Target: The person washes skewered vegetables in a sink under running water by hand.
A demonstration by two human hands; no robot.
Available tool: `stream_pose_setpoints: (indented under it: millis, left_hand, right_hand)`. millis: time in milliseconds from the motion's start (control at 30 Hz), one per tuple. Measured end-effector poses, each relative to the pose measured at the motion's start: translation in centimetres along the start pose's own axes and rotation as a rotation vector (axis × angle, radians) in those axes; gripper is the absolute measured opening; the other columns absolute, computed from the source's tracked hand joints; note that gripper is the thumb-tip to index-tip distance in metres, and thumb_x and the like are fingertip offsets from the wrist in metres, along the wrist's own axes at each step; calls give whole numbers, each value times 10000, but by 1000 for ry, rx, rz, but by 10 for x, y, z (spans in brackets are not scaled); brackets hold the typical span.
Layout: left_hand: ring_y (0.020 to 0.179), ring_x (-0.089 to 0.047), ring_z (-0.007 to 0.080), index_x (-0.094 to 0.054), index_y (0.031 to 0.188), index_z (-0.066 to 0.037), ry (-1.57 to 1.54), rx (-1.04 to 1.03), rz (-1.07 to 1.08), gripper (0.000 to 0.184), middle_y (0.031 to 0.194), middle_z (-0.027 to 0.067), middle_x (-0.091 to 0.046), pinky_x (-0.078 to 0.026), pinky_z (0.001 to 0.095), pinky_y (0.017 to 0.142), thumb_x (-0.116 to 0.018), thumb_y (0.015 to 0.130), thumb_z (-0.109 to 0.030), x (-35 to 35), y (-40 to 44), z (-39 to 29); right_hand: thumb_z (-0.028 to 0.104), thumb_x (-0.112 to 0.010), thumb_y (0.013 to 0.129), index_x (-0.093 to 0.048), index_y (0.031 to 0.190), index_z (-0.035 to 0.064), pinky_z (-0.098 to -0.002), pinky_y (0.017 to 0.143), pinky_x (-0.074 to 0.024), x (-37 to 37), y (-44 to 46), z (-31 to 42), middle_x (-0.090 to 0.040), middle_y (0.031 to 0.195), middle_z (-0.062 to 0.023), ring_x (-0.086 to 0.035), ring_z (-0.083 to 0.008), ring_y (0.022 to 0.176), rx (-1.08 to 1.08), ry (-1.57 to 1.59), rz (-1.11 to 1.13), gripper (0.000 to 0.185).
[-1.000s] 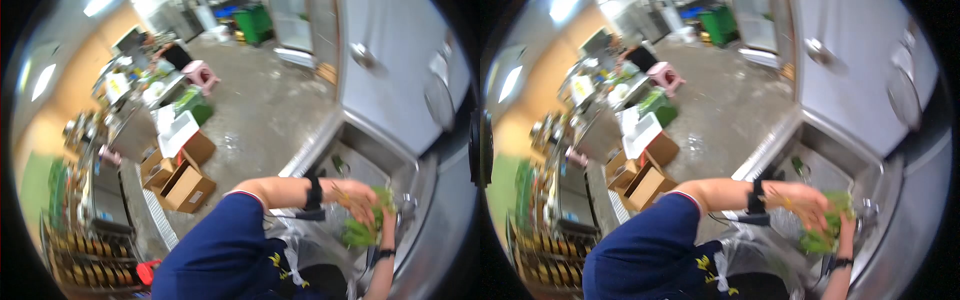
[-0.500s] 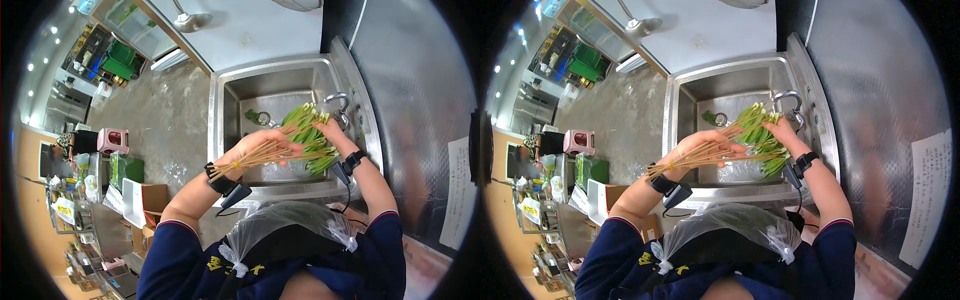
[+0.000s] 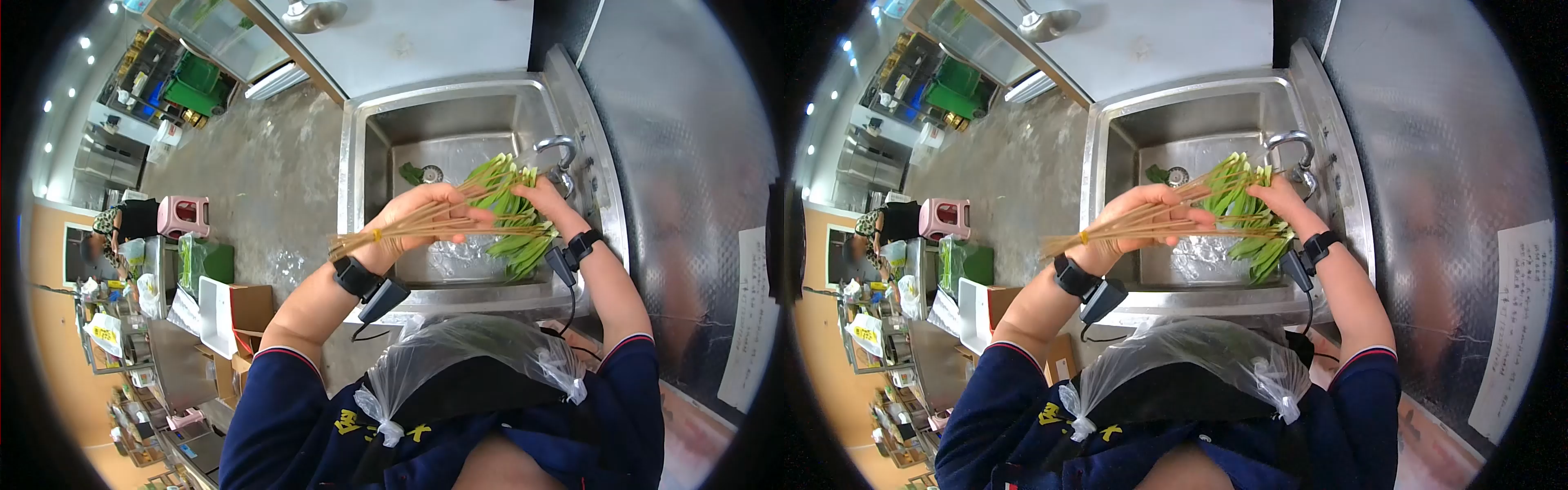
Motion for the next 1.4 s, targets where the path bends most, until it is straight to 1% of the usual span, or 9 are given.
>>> stream_pose_setpoints:
  millis: [400, 500, 567, 767, 833, 1100, 1200, 1333, 1400]
  left_hand:
    - [1029, -481, 421, -272, 1227, 115, -146, 35, 114, 483, 1122, 362, -424, -574, 319, 600, -402, 804, -78, -4, 16, -7]
    - [1035, -491, 393, -273, 1240, 98, -51, 50, 64, 485, 1106, 335, -460, -564, 312, 602, -399, 811, -89, -1, 10, -2]
    - [886, -590, 300, -386, 1156, 110, 61, 30, 24, 442, 991, 260, -565, -544, 300, 614, -462, 774, -100, -3, 6, 1]
    - [905, -586, 247, -427, 1168, 9, 237, 28, -43, 397, 959, 187, -595, -513, 309, 663, -488, 791, -100, -12, -11, 6]
    - [1012, -538, 250, -296, 1283, -16, 333, 44, -39, 493, 1113, 193, -528, -525, 272, 626, -443, 823, -113, -11, -12, 9]
    - [995, -545, 240, -270, 1303, -18, 315, 24, -17, 551, 1150, 193, -488, -531, 276, 608, -461, 787, -60, 1, -20, 9]
    - [985, -555, 238, -277, 1297, 4, 316, 14, -31, 565, 1111, 193, -515, -538, 258, 585, -469, 768, -55, 7, -26, 4]
    - [966, -570, 238, -318, 1268, 37, 334, -6, -22, 539, 1056, 189, -549, -545, 229, 564, -473, 760, -55, 7, -29, 1]
    - [968, -569, 237, -323, 1266, 35, 352, 10, -5, 533, 1065, 188, -545, -545, 226, 564, -469, 761, -50, 8, -27, 1]
  right_hand:
    - [286, -609, 736, -583, 999, -6, -293, 734, -433, 7, 3, -9, -611, 917, -95, -559, -169, 821, -69, -48, -1, 393]
    - [234, -619, 733, -570, 1028, 8, -286, 734, -435, 2, -1, -2, -607, 925, -80, -558, -159, 822, -54, 37, 34, 375]
    - [178, -628, 722, -551, 1059, 19, -282, 744, -435, -8, -7, 6, -598, 948, -66, -552, -148, 838, -56, 132, 100, 380]
    - [103, -597, 728, -409, 1225, 33, -276, 814, -413, -23, -6, -4, -560, 1044, -57, -532, -158, 918, -125, 422, 121, 536]
    - [77, -579, 725, -376, 1249, 37, -275, 832, -403, -25, -12, 8, -543, 1076, -65, -518, -160, 951, -95, 396, 166, 563]
    - [-49, -446, 682, -405, 1211, 5, -288, 889, -359, -15, -15, -17, -509, 1135, -79, -464, -172, 1064, -214, 321, 221, 534]
    - [49, -475, 759, -504, 1096, 52, -249, 779, -395, 21, -17, -32, -541, 1036, -48, -502, -124, 944, -208, 367, -135, 338]
    - [253, -485, 872, -548, 1013, 75, -222, 743, -382, 33, -22, 3, -553, 942, 15, -495, -80, 897, 28, 174, -255, 235]
    - [252, -493, 867, -550, 1006, 75, -219, 739, -381, 23, -19, 17, -554, 941, 12, -493, -75, 886, 53, 163, -227, 232]
Point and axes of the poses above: each hand's wrist, its own y-axis towards the middle knuckle, its own x-axis out of the back of the hand, z = x × y, the point moved 9 cm from there along y, towards the middle knuckle
